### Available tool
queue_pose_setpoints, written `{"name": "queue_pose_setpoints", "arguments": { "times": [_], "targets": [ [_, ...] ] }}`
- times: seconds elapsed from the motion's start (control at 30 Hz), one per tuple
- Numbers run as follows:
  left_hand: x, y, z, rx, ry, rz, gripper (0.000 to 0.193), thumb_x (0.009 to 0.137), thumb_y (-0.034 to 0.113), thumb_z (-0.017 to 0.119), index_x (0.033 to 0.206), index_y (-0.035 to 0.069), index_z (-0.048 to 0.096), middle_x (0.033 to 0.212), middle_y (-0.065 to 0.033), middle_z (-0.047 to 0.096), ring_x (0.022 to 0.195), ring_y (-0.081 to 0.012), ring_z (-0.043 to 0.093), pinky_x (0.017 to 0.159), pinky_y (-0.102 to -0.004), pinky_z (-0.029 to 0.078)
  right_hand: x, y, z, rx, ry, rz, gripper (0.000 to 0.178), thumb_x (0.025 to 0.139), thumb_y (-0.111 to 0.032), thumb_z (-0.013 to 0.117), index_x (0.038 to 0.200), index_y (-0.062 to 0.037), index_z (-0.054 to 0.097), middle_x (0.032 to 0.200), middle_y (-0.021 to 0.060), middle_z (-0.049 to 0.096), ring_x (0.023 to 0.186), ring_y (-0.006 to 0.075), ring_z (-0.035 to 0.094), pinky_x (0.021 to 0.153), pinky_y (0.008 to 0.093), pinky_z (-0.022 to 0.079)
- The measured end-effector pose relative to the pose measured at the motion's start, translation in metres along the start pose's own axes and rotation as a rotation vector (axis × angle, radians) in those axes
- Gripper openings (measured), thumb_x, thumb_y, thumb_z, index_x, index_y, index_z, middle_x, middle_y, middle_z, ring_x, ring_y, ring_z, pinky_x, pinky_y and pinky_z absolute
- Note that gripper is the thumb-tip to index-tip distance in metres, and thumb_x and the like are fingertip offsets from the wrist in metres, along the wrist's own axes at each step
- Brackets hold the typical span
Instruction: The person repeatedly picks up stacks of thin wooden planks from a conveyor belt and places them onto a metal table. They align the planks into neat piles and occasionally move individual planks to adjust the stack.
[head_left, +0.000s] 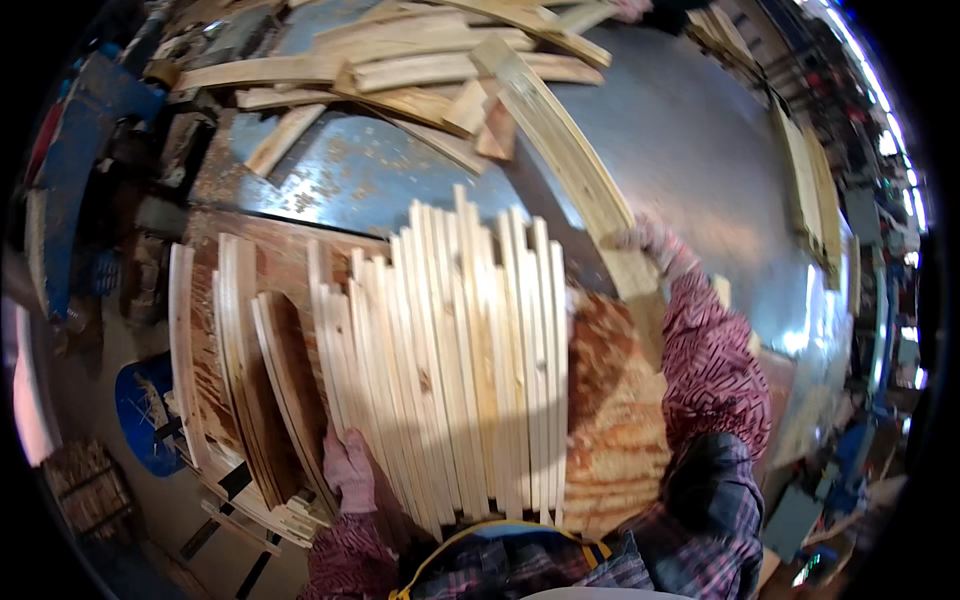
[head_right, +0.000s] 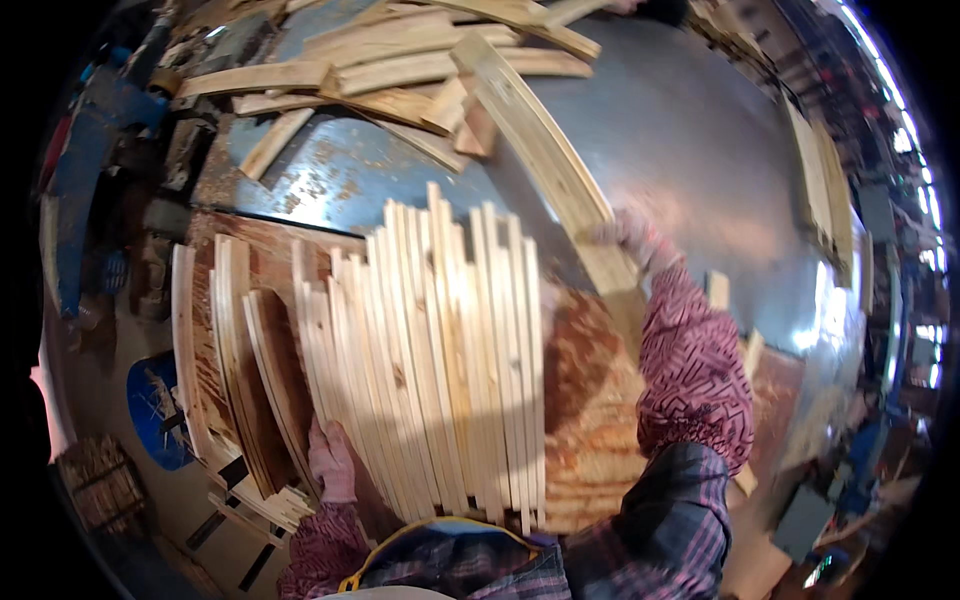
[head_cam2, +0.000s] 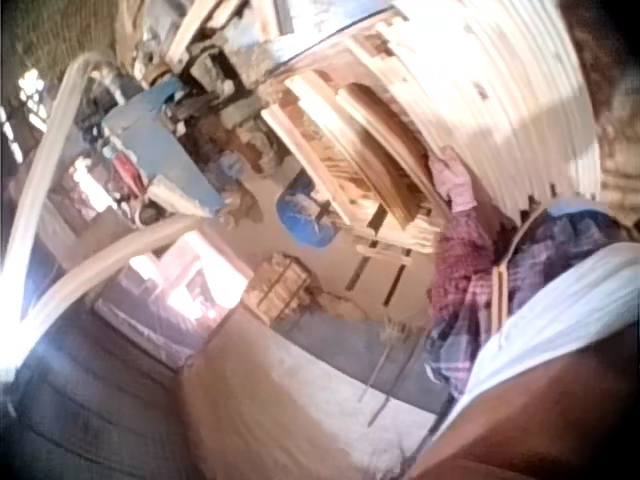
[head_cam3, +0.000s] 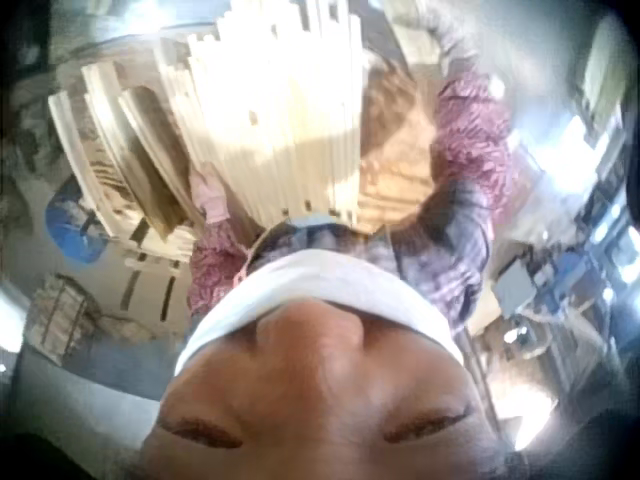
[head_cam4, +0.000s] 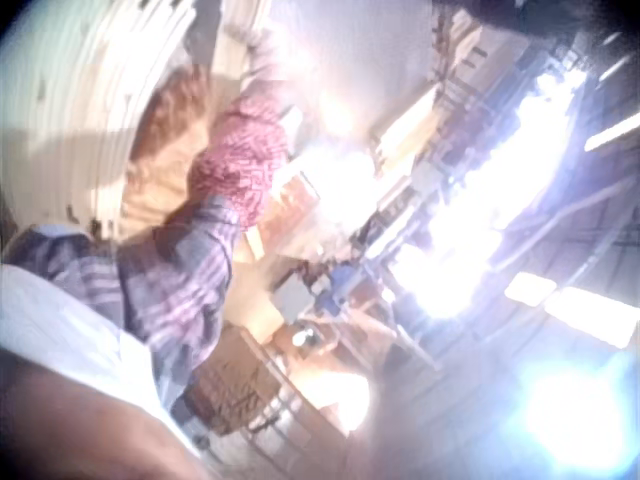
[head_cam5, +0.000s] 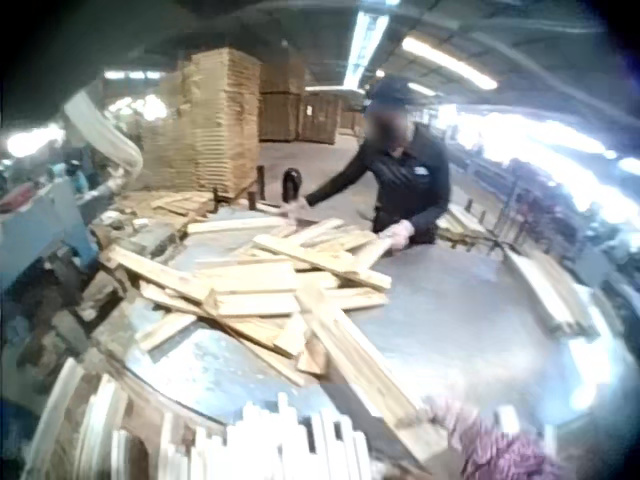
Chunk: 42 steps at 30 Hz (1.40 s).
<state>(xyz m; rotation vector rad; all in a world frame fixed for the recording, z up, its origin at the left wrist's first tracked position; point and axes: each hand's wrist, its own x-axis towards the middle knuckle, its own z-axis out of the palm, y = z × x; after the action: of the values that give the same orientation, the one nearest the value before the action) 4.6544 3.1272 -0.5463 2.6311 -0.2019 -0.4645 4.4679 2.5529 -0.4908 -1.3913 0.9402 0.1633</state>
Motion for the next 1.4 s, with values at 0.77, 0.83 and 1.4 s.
{"name": "queue_pose_setpoints", "arguments": {
  "times": [0.77, 0.83, 1.4],
  "targets": [
    [0.015, 0.125, 0.018, 0.497, 0.051, 0.641, 0.056, 0.092, 0.041, 0.065, 0.135, 0.006, 0.056, 0.137, -0.0179, 0.055, 0.124, -0.0284, 0.054, 0.104, -0.0418, 0.045, -0.247, 0.257, 0.11, 0.451, 0.238, 0.088, 0.043, 0.083, -0.023, 0.081, 0.119, -0.0035, 0.067, 0.106, 0.0049, 0.071, 0.097, 0.0127, 0.064, 0.087, 0.0292, 0.051],
    [-0.011, 0.181, 0.023, 0.502, 0.173, 0.808, 0.055, 0.091, 0.039, 0.065, 0.132, 0.003, 0.057, 0.136, -0.0194, 0.055, 0.125, -0.0305, 0.054, 0.106, -0.0414, 0.045, -0.272, 0.225, 0.091, 0.355, 0.21, 0.026, 0.039, 0.085, -0.015, 0.077, 0.121, -0.0032, 0.067, 0.114, 0.0083, 0.07, 0.099, 0.0151, 0.066, 0.09, 0.03, 0.051],
    [-0.051, 0.22, -0.088, 0.228, -0.376, 0.876, 0.077, 0.065, 0.058, 0.081, 0.121, 0.011, 0.057, 0.117, -0.0143, 0.061, 0.102, -0.0277, 0.063, 0.091, -0.0403, 0.053, -0.281, 0.27, 0.105, 0.056, 0.541, 0.055, 0.041, 0.095, -0.037, 0.066, 0.113, -0.0004, 0.062, 0.083, 0.0039, 0.061, 0.069, 0.0154, 0.056, 0.061, 0.0328, 0.048]
  ]
}}
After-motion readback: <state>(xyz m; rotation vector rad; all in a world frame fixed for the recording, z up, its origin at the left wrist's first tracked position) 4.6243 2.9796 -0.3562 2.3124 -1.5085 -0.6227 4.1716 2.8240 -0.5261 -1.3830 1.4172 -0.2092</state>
